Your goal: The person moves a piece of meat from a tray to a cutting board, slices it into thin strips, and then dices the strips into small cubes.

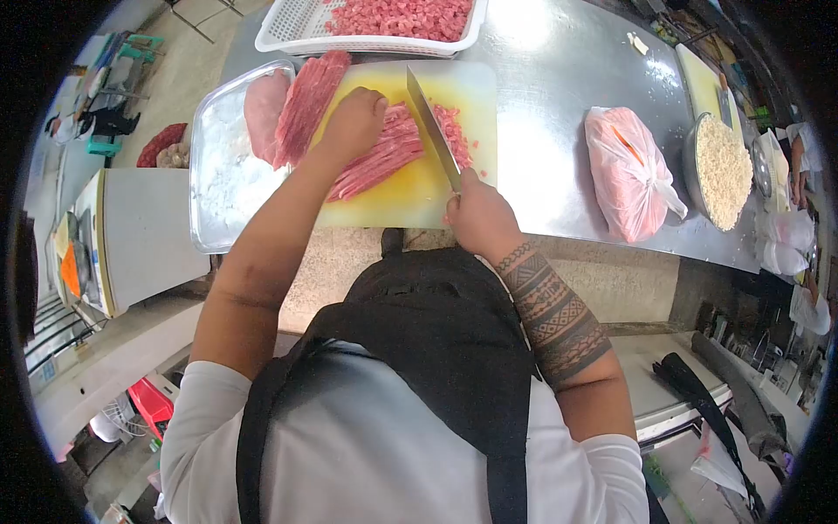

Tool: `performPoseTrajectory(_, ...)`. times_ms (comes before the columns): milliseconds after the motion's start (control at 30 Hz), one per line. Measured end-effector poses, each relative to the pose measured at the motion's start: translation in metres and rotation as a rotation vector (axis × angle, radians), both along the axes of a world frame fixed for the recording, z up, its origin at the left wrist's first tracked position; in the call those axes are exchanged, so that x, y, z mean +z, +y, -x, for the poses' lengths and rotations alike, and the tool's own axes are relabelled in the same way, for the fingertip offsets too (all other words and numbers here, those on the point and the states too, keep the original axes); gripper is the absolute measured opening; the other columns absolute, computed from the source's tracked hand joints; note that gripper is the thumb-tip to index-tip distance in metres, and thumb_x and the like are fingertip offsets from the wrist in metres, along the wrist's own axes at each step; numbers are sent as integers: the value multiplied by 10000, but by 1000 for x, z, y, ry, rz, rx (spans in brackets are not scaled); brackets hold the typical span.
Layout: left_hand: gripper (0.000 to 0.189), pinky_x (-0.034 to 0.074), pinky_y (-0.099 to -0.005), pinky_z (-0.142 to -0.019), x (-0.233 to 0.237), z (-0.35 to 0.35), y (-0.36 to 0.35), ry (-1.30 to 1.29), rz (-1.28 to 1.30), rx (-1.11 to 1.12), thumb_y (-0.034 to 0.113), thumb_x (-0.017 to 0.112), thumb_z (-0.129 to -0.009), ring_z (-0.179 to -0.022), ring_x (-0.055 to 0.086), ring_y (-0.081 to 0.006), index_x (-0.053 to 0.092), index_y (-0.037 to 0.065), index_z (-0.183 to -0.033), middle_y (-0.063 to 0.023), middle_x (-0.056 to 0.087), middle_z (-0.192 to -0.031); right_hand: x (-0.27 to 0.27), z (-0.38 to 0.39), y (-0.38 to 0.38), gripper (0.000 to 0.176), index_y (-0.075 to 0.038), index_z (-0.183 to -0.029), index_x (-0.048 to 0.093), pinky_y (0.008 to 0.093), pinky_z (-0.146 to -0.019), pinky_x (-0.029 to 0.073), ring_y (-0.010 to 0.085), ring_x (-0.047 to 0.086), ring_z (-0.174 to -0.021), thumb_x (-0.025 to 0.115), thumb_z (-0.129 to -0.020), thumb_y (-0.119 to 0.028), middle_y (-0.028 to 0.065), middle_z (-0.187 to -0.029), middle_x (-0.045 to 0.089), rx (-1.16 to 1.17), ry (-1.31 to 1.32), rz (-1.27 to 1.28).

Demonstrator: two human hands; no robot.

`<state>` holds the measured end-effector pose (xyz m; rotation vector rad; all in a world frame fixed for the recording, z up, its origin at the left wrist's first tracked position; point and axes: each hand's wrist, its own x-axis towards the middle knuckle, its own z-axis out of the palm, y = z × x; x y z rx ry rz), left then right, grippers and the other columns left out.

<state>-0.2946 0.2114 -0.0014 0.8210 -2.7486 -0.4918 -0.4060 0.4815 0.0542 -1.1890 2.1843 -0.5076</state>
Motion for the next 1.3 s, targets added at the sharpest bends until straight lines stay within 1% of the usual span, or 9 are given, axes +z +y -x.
performPoseTrajectory(167,317,538,-549,-906,-19,13,34,-58,94,55,171,534,-976,-1019,669,-414,678,10,-1209,-201,693,-1128,14,1,2,258,38,-1108,510,576,-797,550,489,702,-871,590,-977,-169,296,-872,703,38,60,-34)
performPoseTrajectory(367,258,544,-547,-867,-14,15,40,-120,144,54,139,540,-932,-1038,646,-380,671,39,-1130,-155,672,-1134,56,-9,7,276,58,-1152,505,568,-795,556,492,702,-878,585,-965,-128,302,-888,702,81,20,-73)
performPoseTrajectory(567,250,535,-554,-879,-14,15,37,-159,124,42,154,552,-930,-1054,636,-387,655,28,-1119,-145,670,-1134,-16,-4,-75,360,105,-1229,488,564,-818,565,493,707,-912,557,-939,-96,312,-910,706,72,60,-24)
performPoseTrajectory(667,234,531,-555,-874,-18,14,38,-96,86,60,155,568,-923,-1034,632,-394,643,11,-1091,-162,667,-1105,-3,4,-73,293,92,-1132,496,582,-815,541,515,686,-882,558,-949,-129,347,-896,685,68,76,60)
performPoseTrajectory(767,223,534,-545,-844,-18,9,39,-39,138,29,151,582,-910,-991,629,-395,636,6,-1071,-173,661,-1069,56,-6,-45,349,85,-1226,494,571,-849,560,490,711,-930,557,-942,-109,319,-943,710,62,58,-167)
performPoseTrajectory(867,229,529,-539,-824,-10,11,39,-15,87,24,146,593,-894,-953,626,-391,635,5,-1070,-175,657,-1046,66,-15,-26,332,73,-1209,499,577,-851,557,491,711,-933,564,-945,-116,316,-964,712,72,-27,-166)
performPoseTrajectory(967,219,521,-536,-819,-19,12,36,-34,104,26,146,592,-905,-939,626,-397,633,1,-1064,-182,655,-1044,-4,-17,-65,321,71,-1195,501,578,-853,555,494,709,-940,569,-945,-119,313,-972,712,13,-11,-122)
performPoseTrajectory(1167,218,513,-565,-844,-15,12,32,82,-93,102,111,540,-934,-967,628,-432,642,-14,-1081,-205,661,-1063,-10,-3,-69,294,36,-1178,517,574,-829,556,488,706,-915,569,-948,-140,295,-968,719,7,72,-15)
performPoseTrajectory(1300,246,514,-560,-852,-13,-3,31,15,-1,39,126,547,-942,-979,630,-413,642,-1,-1130,-184,659,-1089,3,-8,-45,289,22,-1179,518,575,-829,554,485,706,-895,567,-949,-146,281,-948,725,-14,80,-115)
